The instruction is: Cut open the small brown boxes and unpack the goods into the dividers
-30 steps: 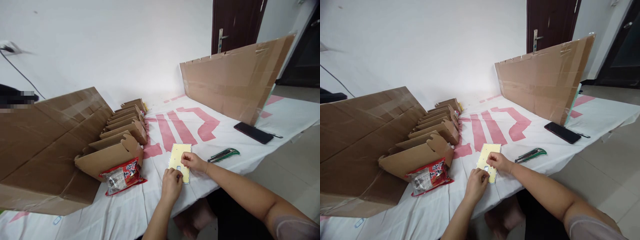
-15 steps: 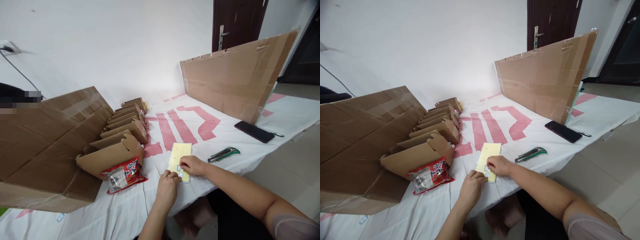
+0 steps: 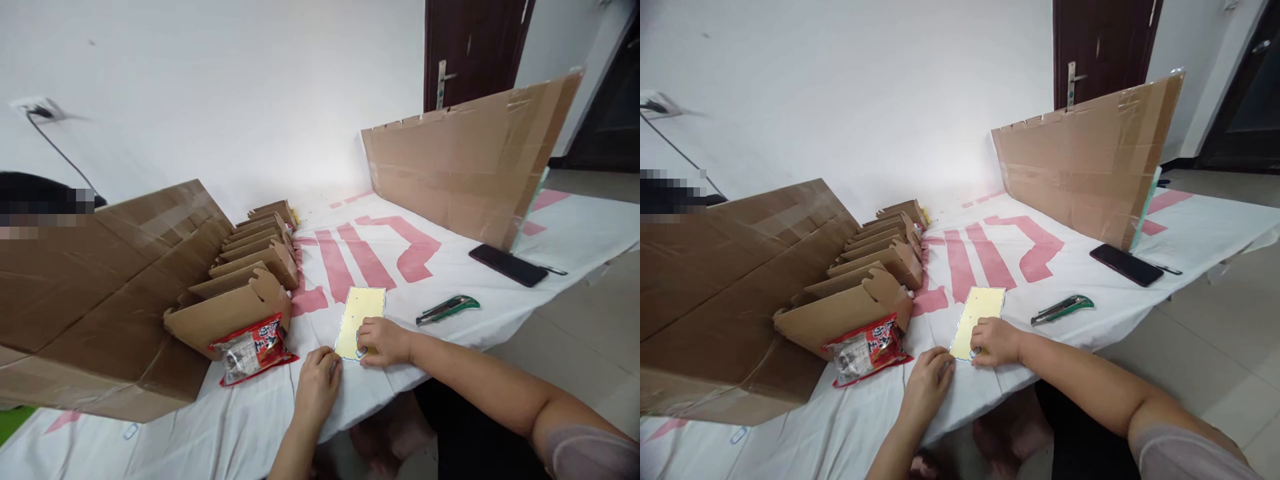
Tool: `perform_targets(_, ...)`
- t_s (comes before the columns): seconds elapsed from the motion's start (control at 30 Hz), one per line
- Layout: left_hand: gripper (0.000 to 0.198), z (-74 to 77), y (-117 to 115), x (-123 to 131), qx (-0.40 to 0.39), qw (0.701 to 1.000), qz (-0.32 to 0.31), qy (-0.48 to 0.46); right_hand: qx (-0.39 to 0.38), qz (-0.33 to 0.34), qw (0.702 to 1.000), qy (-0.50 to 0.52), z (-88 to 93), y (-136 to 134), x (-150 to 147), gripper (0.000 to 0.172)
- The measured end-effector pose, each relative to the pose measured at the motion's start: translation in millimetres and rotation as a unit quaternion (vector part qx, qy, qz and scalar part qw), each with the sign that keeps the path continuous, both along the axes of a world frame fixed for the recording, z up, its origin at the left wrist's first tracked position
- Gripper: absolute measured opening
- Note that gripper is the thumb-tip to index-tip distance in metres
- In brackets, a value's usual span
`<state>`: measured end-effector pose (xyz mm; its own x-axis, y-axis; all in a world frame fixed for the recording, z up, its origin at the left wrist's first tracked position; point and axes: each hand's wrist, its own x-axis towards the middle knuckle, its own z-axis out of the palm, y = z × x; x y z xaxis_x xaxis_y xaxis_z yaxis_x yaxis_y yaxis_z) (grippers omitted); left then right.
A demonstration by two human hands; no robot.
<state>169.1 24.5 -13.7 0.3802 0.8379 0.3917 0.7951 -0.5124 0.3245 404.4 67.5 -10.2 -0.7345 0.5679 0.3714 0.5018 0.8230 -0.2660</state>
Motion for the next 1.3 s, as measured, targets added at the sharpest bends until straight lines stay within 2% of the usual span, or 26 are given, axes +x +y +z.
perform_targets(0.17, 0.018, -5.1, -2, -2, 0.014, 1.000, -0.010, -0.001, 0.005, -0.105, 0.989, -0.108, 16.6, 1, 8, 0.033)
perform_targets(0.33, 0.018, -7.0, 0, -3, 0.022, 1.000, -0.015, -0.002, -0.022, -0.187, 0.965, -0.181, 35.3, -5, 25, 0.051)
perform_targets(0.43, 0.016, -6.3, -1, -3, 0.022, 1.000, -0.018, 0.002, -0.053, -0.272, 0.938, -0.208, 42.9, 0, 40, 0.046)
perform_targets(0.53, 0.017, -5.3, -2, -3, 0.022, 1.000, -0.018, 0.004, -0.073, -0.331, 0.915, -0.218, 47.8, 14, 66, 0.045)
perform_targets(0.77, 0.019, -4.2, -5, -2, 0.014, 1.000, -0.017, 0.009, -0.125, -0.456, 0.851, -0.229, 51.9, 41, 153, 0.050)
perform_targets(0.9, 0.019, -1.7, -7, 0, 0.010, 1.000, -0.017, 0.011, -0.148, -0.498, 0.826, -0.220, 55.3, 43, 178, 0.047)
perform_targets(0.97, 0.019, 0.2, -7, 1, 0.008, 1.000, -0.019, 0.011, -0.144, -0.500, 0.828, -0.208, 57.2, 42, 176, 0.045)
perform_targets(1.07, 0.019, 2.3, -7, 0, 0.006, 1.000, -0.024, 0.010, -0.117, -0.463, 0.860, -0.179, 59.4, 37, 156, 0.040)
perform_targets(1.17, 0.019, 2.1, -7, -2, 0.007, 1.000, -0.027, 0.006, -0.087, -0.391, 0.905, -0.143, 61.0, 27, 118, 0.033)
perform_targets(1.3, 0.018, -0.6, -4, -4, 0.014, 1.000, -0.017, -0.003, -0.071, -0.266, 0.956, -0.103, 61.4, 13, 51, 0.027)
